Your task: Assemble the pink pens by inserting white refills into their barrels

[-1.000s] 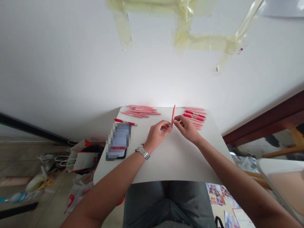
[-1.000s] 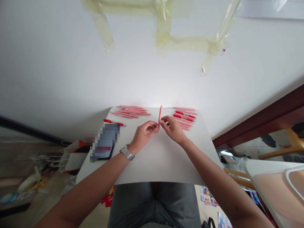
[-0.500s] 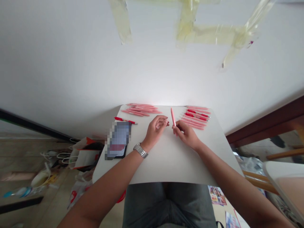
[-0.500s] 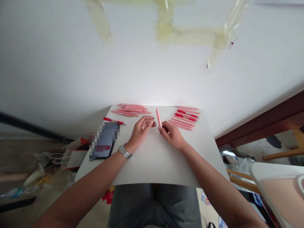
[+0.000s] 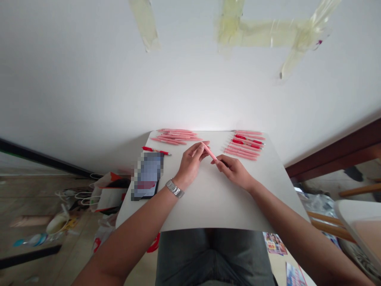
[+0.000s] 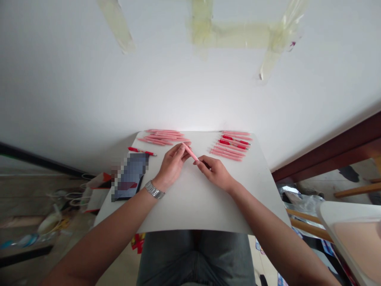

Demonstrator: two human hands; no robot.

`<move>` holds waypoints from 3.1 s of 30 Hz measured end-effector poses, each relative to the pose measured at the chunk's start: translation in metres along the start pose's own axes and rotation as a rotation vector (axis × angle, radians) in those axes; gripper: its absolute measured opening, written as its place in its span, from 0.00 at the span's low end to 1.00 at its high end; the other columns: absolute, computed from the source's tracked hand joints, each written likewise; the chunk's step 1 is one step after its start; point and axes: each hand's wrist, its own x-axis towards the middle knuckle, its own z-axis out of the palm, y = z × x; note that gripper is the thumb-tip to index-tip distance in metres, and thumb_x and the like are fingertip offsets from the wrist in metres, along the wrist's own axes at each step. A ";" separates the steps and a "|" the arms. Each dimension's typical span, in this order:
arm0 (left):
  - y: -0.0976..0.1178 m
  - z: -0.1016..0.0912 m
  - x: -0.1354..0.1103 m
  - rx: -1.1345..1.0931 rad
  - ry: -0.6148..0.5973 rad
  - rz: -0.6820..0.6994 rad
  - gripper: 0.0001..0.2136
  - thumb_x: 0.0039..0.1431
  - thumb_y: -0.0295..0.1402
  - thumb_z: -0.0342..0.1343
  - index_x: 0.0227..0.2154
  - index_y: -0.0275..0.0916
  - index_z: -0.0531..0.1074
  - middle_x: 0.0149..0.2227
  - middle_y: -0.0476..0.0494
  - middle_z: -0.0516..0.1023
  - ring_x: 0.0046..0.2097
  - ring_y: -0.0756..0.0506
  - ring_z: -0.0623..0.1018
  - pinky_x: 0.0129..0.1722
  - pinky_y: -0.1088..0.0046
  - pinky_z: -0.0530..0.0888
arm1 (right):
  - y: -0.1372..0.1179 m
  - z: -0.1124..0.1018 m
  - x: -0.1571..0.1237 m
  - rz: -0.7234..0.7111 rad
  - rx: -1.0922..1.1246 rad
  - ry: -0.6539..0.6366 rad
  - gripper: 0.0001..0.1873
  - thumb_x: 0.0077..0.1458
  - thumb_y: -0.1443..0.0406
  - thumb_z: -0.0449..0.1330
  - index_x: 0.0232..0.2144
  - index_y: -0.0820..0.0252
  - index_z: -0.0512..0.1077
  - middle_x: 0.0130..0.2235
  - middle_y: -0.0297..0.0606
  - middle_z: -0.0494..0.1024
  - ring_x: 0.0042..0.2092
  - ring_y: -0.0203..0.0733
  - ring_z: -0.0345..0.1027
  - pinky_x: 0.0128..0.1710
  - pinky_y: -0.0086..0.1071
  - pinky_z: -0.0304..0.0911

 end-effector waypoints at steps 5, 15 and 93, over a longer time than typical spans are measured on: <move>0.003 -0.001 0.000 -0.028 -0.013 -0.004 0.14 0.64 0.46 0.65 0.43 0.41 0.81 0.47 0.41 0.82 0.49 0.45 0.80 0.55 0.64 0.79 | -0.004 0.003 -0.002 0.096 0.298 -0.029 0.22 0.71 0.47 0.52 0.45 0.57 0.74 0.28 0.31 0.67 0.29 0.37 0.59 0.31 0.33 0.57; 0.002 0.004 -0.004 0.051 -0.149 -0.010 0.16 0.67 0.47 0.61 0.39 0.39 0.82 0.46 0.40 0.82 0.48 0.45 0.80 0.56 0.63 0.77 | -0.010 0.003 -0.001 0.158 0.439 -0.069 0.26 0.70 0.43 0.52 0.42 0.57 0.75 0.25 0.28 0.59 0.27 0.36 0.56 0.30 0.33 0.57; -0.001 -0.003 0.000 0.077 0.083 0.033 0.16 0.62 0.48 0.66 0.40 0.39 0.85 0.52 0.38 0.83 0.48 0.43 0.82 0.56 0.61 0.79 | 0.009 0.007 0.004 0.109 0.051 0.228 0.23 0.65 0.44 0.59 0.38 0.58 0.74 0.28 0.35 0.76 0.27 0.38 0.61 0.29 0.33 0.58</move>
